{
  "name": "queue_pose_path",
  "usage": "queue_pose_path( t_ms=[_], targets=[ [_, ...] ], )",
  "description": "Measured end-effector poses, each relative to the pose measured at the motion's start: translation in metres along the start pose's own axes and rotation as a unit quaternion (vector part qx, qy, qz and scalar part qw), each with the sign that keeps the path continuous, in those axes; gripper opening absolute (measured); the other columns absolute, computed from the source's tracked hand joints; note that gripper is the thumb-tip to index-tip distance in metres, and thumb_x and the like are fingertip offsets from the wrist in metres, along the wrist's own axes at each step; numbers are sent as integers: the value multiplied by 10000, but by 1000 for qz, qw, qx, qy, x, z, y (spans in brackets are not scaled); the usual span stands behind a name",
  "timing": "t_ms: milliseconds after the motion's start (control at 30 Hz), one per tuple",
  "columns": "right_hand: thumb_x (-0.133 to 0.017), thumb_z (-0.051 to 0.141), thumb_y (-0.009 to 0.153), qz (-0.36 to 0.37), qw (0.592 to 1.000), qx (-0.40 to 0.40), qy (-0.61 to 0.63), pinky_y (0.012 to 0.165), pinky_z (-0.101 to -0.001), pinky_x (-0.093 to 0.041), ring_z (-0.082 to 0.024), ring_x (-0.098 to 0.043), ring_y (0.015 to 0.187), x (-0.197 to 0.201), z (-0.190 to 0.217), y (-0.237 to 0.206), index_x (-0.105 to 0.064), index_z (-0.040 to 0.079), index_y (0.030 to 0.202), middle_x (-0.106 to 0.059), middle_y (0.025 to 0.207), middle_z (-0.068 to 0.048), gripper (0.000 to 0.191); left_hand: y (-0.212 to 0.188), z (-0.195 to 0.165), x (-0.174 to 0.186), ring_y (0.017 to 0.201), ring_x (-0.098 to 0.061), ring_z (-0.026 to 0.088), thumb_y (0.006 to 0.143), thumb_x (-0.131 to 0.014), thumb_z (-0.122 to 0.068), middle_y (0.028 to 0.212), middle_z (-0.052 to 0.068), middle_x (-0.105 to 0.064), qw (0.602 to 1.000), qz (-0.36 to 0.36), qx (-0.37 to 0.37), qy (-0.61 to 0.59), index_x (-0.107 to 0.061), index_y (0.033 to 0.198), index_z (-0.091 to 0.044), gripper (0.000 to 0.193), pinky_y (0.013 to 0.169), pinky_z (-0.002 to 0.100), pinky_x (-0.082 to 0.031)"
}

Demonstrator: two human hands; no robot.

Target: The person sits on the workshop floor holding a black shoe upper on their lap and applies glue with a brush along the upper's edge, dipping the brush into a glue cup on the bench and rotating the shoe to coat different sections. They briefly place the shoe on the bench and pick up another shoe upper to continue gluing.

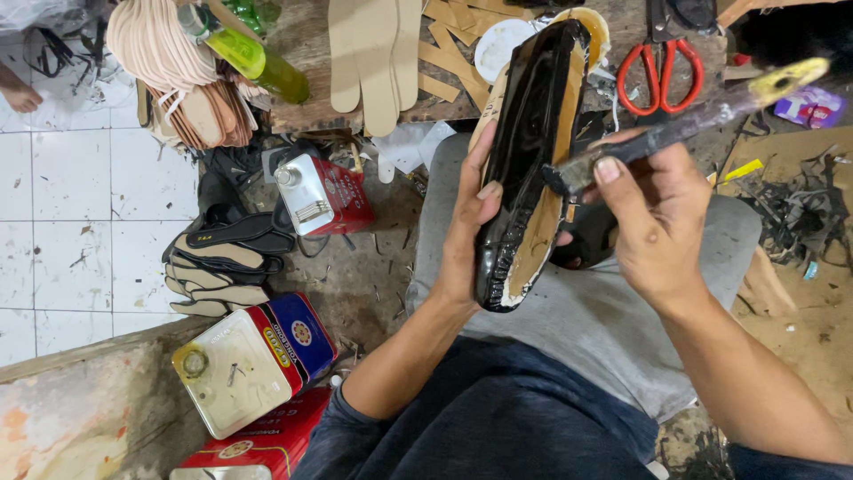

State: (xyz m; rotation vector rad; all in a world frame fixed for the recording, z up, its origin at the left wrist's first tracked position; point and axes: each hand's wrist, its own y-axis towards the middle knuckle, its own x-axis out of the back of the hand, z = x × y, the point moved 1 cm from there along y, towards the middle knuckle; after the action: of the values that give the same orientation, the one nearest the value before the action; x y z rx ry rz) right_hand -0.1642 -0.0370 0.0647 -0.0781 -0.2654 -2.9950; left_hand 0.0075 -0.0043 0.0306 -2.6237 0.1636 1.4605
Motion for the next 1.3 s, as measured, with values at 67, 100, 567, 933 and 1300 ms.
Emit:
queue_pose_path(
  t_ms=[67, 100, 567, 933, 1300],
  targets=[
    [-606, 56, 1142, -8, 992, 58, -108, 781, -261, -526, -126, -637, 861, -2, 5, -3, -590, -40, 1210, -662, 1009, -94, 118, 1, -1, 0, 1311, -526, 307, 986, -581, -373, 1593, 157, -356, 1000, 13, -16, 8, -129, 1680, -220, 842, 954, 534, -568],
    [-611, 44, 1114, 12, 985, 97, -143, 777, -267, -523, -145, -637, 875, -3, 9, -6, -595, -41, 1199, -655, 1014, -111, 121, 1, -1, 0, 1323, -516, 298, 983, -585, -372, 1590, 159, -357, 999, 19, -25, 12, -119, 1683, -208, 857, 963, 534, -557],
    [-671, 20, 973, -1, 991, 137, 8, 800, -247, -560, -114, -663, 879, 10, 34, -20, -652, 23, 1159, -710, 1131, -79, 187, 1, -16, 4, 1456, -399, 301, 921, -618, -447, 1644, 133, -296, 997, 69, -23, -3, -105, 1681, -104, 979, 1087, 515, -401],
    [-689, -37, 965, 70, 983, 97, -136, 760, -252, -540, -141, -686, 878, -10, 31, -36, -648, -41, 1175, -704, 1062, -108, 215, -7, -17, 7, 1521, -381, 262, 899, -634, -425, 1686, 167, -284, 995, 74, -29, 66, -144, 1714, -57, 1020, 1290, 381, -300],
    [-658, -54, 1001, 60, 986, 91, -126, 713, -217, -551, -123, -697, 811, -15, 37, -37, -632, -50, 1210, -699, 1052, -117, 210, -10, -15, 11, 1562, -379, 238, 891, -634, -427, 1717, 156, -280, 994, 61, -43, 80, -155, 1701, -44, 1016, 1328, 383, -283]
  ],
)
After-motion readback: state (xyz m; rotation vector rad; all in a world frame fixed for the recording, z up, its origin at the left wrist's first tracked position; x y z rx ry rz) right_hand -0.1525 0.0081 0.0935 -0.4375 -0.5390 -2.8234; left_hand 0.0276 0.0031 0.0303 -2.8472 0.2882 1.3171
